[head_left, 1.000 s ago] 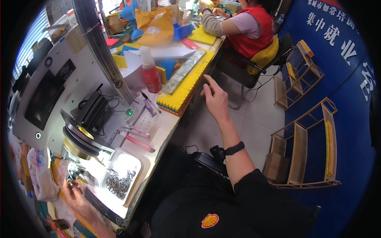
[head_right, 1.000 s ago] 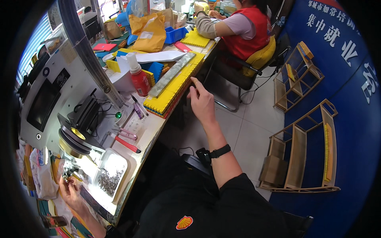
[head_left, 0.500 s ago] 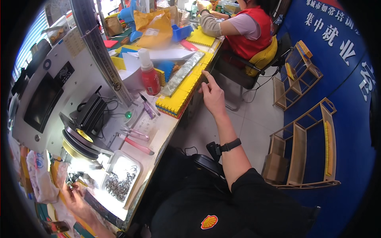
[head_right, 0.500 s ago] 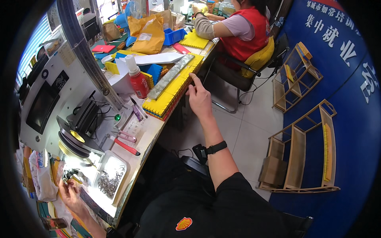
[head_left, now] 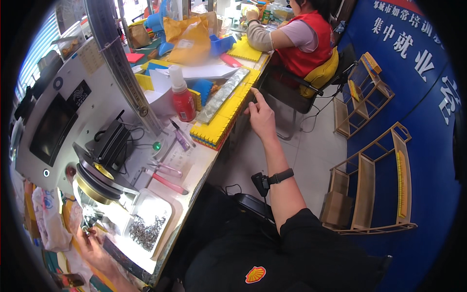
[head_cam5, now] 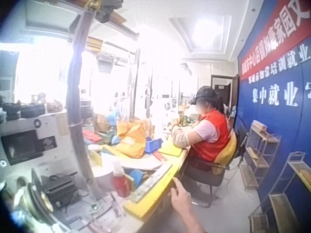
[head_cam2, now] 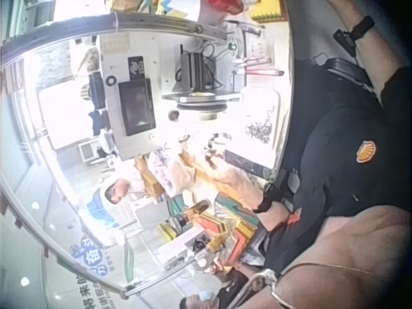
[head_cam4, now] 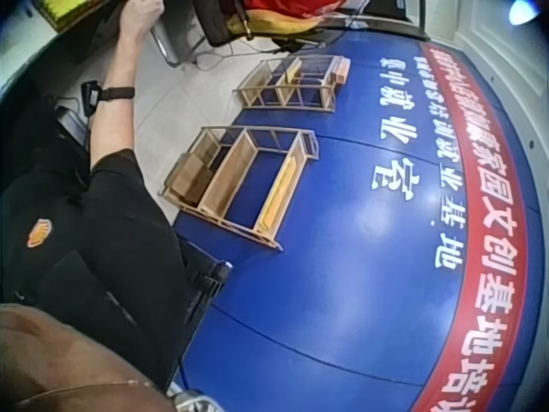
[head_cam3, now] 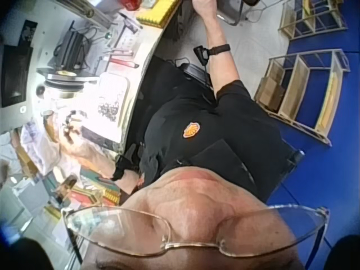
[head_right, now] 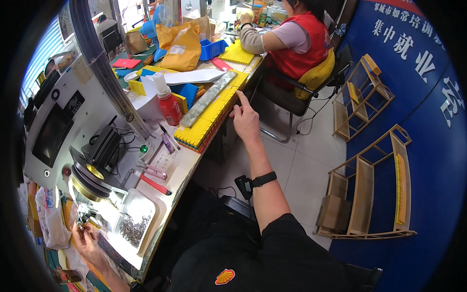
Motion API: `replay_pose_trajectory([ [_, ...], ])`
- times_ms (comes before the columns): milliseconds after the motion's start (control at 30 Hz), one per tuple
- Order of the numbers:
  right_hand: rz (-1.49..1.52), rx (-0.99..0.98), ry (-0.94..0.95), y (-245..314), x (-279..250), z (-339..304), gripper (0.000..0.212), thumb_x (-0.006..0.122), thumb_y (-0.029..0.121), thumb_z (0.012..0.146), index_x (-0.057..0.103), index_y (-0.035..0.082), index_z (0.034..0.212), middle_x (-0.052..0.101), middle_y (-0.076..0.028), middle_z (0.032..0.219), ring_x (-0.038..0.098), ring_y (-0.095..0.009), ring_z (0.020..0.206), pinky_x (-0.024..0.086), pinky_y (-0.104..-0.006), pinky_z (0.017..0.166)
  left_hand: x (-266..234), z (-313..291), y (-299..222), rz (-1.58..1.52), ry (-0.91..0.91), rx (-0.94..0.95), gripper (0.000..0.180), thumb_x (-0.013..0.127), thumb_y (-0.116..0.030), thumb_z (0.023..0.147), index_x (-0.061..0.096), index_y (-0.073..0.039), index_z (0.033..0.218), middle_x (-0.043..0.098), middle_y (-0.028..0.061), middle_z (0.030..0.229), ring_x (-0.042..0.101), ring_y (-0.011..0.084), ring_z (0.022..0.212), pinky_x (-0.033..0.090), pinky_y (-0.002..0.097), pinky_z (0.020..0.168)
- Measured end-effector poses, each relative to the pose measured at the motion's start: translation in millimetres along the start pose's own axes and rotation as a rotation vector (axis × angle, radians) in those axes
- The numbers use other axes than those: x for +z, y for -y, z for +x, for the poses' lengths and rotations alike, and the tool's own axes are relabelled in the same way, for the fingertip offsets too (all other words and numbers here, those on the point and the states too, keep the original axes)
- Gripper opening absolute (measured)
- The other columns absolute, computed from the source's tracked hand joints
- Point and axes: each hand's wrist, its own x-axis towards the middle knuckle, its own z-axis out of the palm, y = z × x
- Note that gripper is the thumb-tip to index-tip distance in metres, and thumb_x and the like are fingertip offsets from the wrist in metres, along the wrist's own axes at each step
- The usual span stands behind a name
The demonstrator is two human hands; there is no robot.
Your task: Assembling small metal components using adhesive and a precision workstation.
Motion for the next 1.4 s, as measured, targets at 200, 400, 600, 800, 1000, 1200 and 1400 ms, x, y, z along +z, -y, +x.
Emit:
replay_pose_trajectory([
  [200,0.032,0.027,-0.043,-13.1,-0.8,23.4,0.054,0.056,0.015,0.102,0.055,0.018,0.156,0.078,-0.011,0.085,0.078,-0.031,0.088,0.059,-0.0432,0.088,-1.2,1.0,5.5,-0.006,0.022,0.004,0.034,0.049,0.003,0.110,0.062,-0.002,0.141,0.064,0.0008,0.106,0.052,0.0057,0.087,0.038,0.0205,0.071],
  [400,-0.056,0.009,-0.116,-1.3,-7.1,18.8,0.052,0.054,0.017,0.103,0.055,0.019,0.155,0.080,-0.012,0.089,0.078,-0.032,0.093,0.059,-0.0459,0.089,2.5,-1.0,-6.6,-0.049,-0.009,-0.028,0.029,0.049,0.002,0.109,0.065,-0.001,0.133,0.064,-0.0001,0.104,0.051,0.0056,0.083,0.040,0.0208,0.073],
  [600,0.158,-0.434,-0.091,78.0,-19.4,-56.1,0.048,0.055,0.003,0.108,0.060,0.011,0.155,0.067,-0.003,0.081,0.064,-0.014,0.073,0.053,-0.0305,0.073,7.9,-3.5,-20.0,0.116,-0.058,0.034,0.035,0.054,0.009,0.093,0.070,0.004,0.124,0.069,0.0098,0.122,0.066,0.0216,0.109,0.052,0.0351,0.097],
  [800,0.284,-0.278,0.210,117.3,-9.2,-107.3,0.037,0.057,0.006,0.110,0.065,0.005,0.146,0.065,-0.004,0.083,0.059,-0.011,0.069,0.051,-0.0288,0.068,8.2,-7.1,-42.9,-0.138,-0.034,-0.065,0.027,0.053,-0.002,0.105,0.070,0.000,0.126,0.065,0.0032,0.110,0.061,0.0120,0.097,0.050,0.0274,0.084],
  [1000,0.052,-0.504,0.434,152.9,44.6,-136.5,0.019,0.070,0.016,0.100,0.073,0.004,0.114,0.073,-0.019,0.107,0.074,-0.039,0.091,0.058,-0.0450,0.081,17.3,1.8,-73.5,0.273,-0.043,0.308,0.025,0.054,0.001,0.100,0.070,0.000,0.120,0.068,0.0093,0.112,0.064,0.0194,0.101,0.050,0.0306,0.088],
  [1200,-0.127,-0.553,0.606,147.8,81.6,-129.0,0.023,0.073,0.021,0.097,0.073,0.003,0.111,0.072,-0.021,0.107,0.072,-0.040,0.095,0.056,-0.0485,0.083,27.6,8.6,-91.8,0.491,-0.038,0.378,0.020,0.065,0.000,0.094,0.070,-0.003,0.112,0.068,0.0122,0.107,0.065,0.0288,0.100,0.052,0.0373,0.089],
  [1400,0.296,-0.381,0.747,166.6,47.7,-133.3,0.022,0.065,0.012,0.105,0.066,-0.002,0.122,0.069,-0.013,0.097,0.066,-0.020,0.081,0.053,-0.0326,0.075,26.3,10.9,-94.4,0.572,-0.030,0.407,0.020,0.071,0.002,0.089,0.071,-0.002,0.108,0.067,0.0127,0.104,0.065,0.0320,0.102,0.052,0.0398,0.090],
])
